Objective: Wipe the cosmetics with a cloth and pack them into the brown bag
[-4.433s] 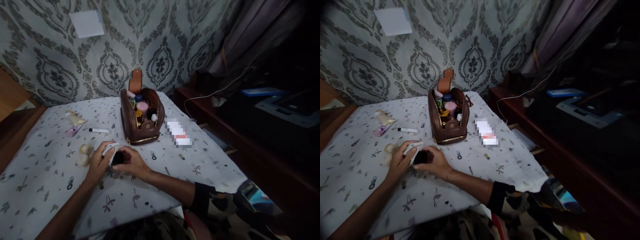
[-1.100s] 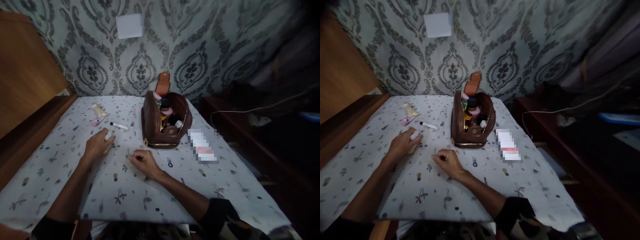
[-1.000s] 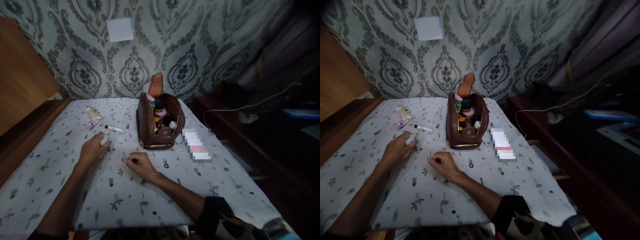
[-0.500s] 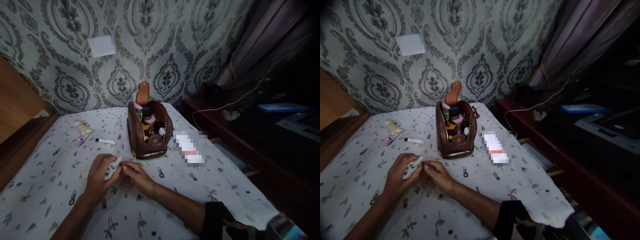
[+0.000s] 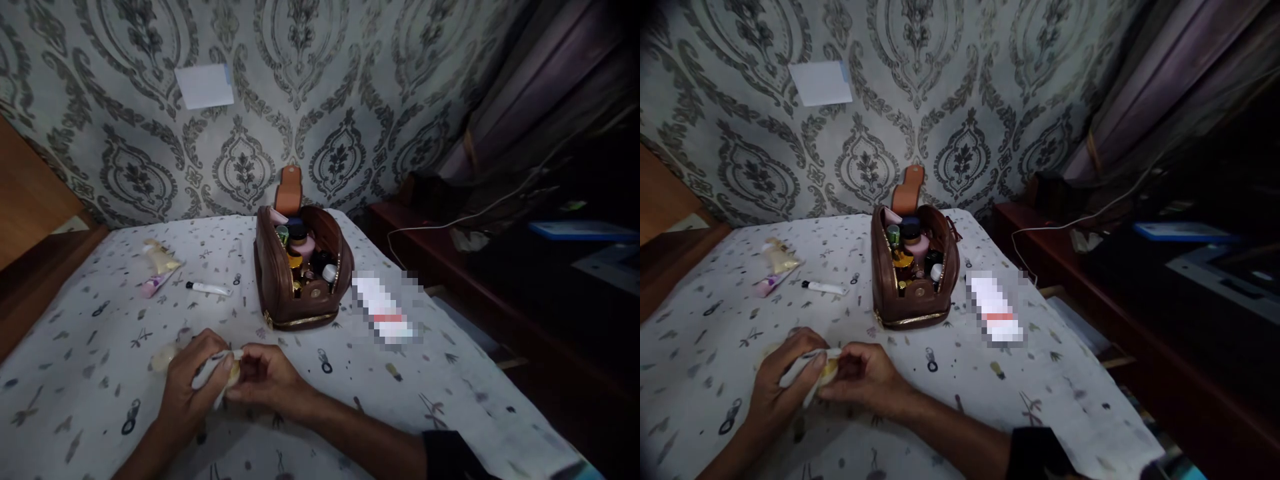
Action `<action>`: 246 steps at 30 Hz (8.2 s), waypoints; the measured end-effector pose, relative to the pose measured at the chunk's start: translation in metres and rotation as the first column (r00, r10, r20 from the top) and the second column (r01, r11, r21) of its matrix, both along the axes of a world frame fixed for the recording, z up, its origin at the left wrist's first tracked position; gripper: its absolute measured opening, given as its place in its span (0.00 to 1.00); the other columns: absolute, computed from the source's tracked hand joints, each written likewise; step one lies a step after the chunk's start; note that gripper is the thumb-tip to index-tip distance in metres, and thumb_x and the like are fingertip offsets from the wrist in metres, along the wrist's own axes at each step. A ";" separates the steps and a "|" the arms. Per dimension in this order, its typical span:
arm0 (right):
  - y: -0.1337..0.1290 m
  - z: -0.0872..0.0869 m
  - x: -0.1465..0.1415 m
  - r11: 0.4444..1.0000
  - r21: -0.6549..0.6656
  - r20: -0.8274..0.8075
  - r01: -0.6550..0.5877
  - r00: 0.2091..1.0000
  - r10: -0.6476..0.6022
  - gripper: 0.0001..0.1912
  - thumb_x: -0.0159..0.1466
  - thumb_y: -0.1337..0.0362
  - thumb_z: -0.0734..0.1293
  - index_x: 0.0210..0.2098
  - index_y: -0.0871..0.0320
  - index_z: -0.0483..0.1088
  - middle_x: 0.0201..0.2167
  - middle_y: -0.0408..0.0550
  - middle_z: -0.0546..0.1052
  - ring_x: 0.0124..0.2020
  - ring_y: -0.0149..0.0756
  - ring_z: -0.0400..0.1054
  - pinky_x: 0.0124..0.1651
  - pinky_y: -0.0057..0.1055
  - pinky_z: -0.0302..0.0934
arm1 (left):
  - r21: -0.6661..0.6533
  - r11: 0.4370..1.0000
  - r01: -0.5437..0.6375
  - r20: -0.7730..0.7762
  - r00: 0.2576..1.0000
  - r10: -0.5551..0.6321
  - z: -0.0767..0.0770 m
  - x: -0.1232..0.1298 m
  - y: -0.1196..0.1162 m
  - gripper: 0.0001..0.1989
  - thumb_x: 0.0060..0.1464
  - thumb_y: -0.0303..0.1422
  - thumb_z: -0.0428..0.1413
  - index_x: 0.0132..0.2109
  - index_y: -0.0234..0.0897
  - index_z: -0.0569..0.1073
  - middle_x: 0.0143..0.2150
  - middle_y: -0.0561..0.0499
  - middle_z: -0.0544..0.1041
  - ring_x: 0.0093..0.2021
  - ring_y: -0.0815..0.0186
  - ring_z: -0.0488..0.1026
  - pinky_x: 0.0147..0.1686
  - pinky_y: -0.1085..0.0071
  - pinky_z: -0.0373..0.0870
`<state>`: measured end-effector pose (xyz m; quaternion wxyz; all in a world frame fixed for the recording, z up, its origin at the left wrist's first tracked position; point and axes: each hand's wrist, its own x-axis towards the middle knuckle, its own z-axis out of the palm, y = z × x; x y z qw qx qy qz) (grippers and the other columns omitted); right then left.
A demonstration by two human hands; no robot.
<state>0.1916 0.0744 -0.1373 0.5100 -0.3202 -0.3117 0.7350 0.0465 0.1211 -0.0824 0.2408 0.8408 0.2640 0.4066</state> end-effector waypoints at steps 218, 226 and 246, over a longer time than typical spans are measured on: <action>0.002 0.016 0.002 0.992 0.052 0.097 0.112 0.988 -0.116 0.22 0.56 0.51 0.74 0.44 0.58 0.74 0.37 0.49 0.79 0.34 0.34 0.75 0.29 0.25 0.64 | -0.426 0.901 0.078 -0.128 0.981 -0.145 0.010 -0.032 0.030 0.19 0.54 0.42 0.61 0.49 0.39 0.72 0.43 0.51 0.76 0.44 0.61 0.72 0.44 0.70 0.67; 0.001 0.006 0.005 0.989 -0.039 -0.094 0.142 0.985 -0.145 0.23 0.47 0.56 0.80 0.36 0.57 0.71 0.30 0.43 0.79 0.30 0.32 0.76 0.27 0.22 0.63 | -0.127 0.992 0.004 -0.101 0.995 -0.017 0.001 -0.004 0.012 0.12 0.60 0.42 0.53 0.36 0.37 0.70 0.31 0.53 0.71 0.32 0.67 0.68 0.35 0.72 0.64; 0.000 0.001 0.010 0.758 0.555 0.474 0.343 0.618 -0.627 0.17 0.52 0.65 0.71 0.42 0.56 0.73 0.37 0.46 0.70 0.34 0.33 0.67 0.36 0.31 0.66 | -0.246 0.969 0.025 0.008 1.000 -0.024 -0.025 0.009 0.004 0.17 0.61 0.43 0.52 0.50 0.36 0.70 0.46 0.45 0.76 0.46 0.60 0.73 0.48 0.67 0.68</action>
